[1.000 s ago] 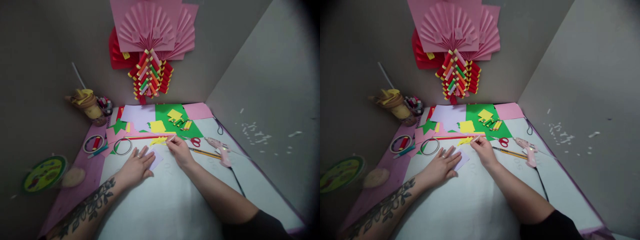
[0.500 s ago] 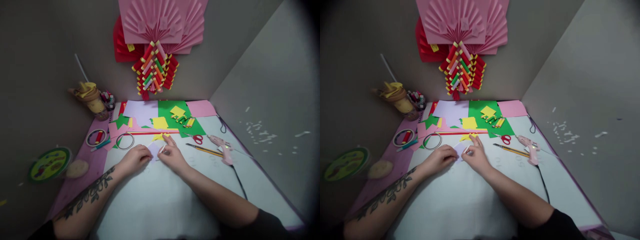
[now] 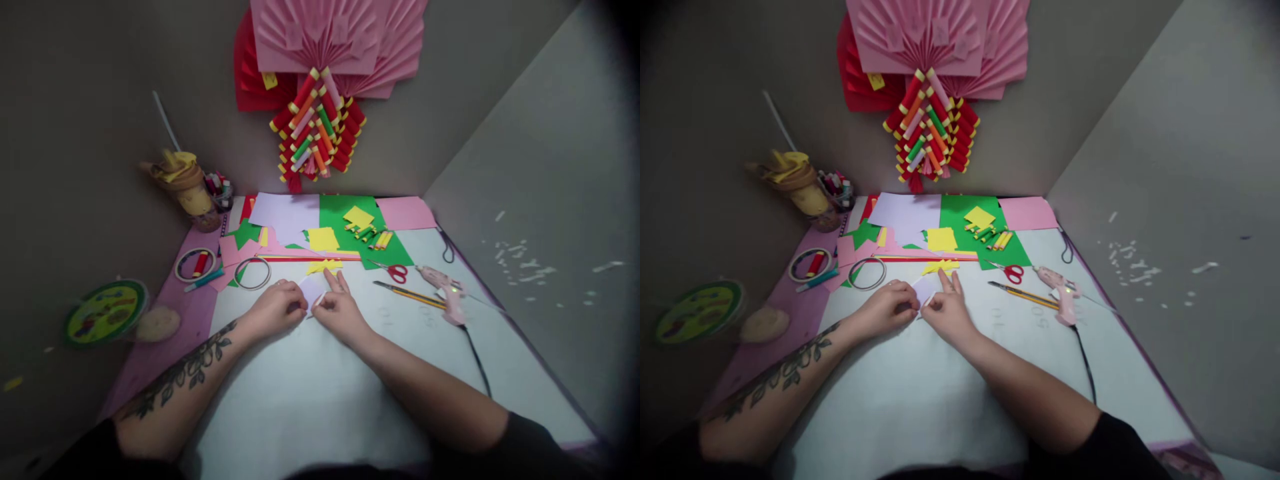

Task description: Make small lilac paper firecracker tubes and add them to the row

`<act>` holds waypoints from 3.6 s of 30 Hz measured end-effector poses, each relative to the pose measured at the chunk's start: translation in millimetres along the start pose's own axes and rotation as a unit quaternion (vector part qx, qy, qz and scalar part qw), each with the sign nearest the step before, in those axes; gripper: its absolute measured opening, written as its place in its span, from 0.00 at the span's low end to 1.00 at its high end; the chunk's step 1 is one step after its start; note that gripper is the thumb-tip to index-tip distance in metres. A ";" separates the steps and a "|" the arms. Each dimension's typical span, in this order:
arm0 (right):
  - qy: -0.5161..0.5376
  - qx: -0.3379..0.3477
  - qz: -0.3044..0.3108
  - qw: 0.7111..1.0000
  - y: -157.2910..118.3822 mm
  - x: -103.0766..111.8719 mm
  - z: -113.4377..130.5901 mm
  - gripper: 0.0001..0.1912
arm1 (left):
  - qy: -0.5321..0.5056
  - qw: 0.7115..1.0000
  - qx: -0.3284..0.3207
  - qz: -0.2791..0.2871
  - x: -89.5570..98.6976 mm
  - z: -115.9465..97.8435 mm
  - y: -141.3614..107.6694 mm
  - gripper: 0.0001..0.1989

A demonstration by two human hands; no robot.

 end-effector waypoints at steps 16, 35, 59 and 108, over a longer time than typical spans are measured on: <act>-0.030 0.000 -0.007 1.000 0.3 -0.2 -0.7 0.10 | -0.006 1.000 -0.008 0.001 0.4 0.5 -1.4 0.07; -0.060 -0.026 -0.008 0.998 -1.8 -3.0 -7.9 0.06 | 0.003 1.000 0.004 0.010 -0.1 -1.4 -3.1 0.09; -0.081 -0.014 -0.001 0.997 -2.8 -4.4 -7.8 0.06 | 0.006 1.000 0.020 -0.002 0.4 -2.8 -3.1 0.07; -0.082 0.008 -0.015 0.996 -1.5 0.9 -7.3 0.07 | 0.038 0.999 0.020 0.010 -3.9 -4.5 -2.2 0.14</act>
Point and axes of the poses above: each hand's wrist, its own y-axis towards the middle knuckle, its own x-axis out of the back of the hand, z = x × y, the point moved 7 cm from there along y, towards the middle knuckle, and after that the axes turned 6 degrees about -y, right-handed, at the moved point
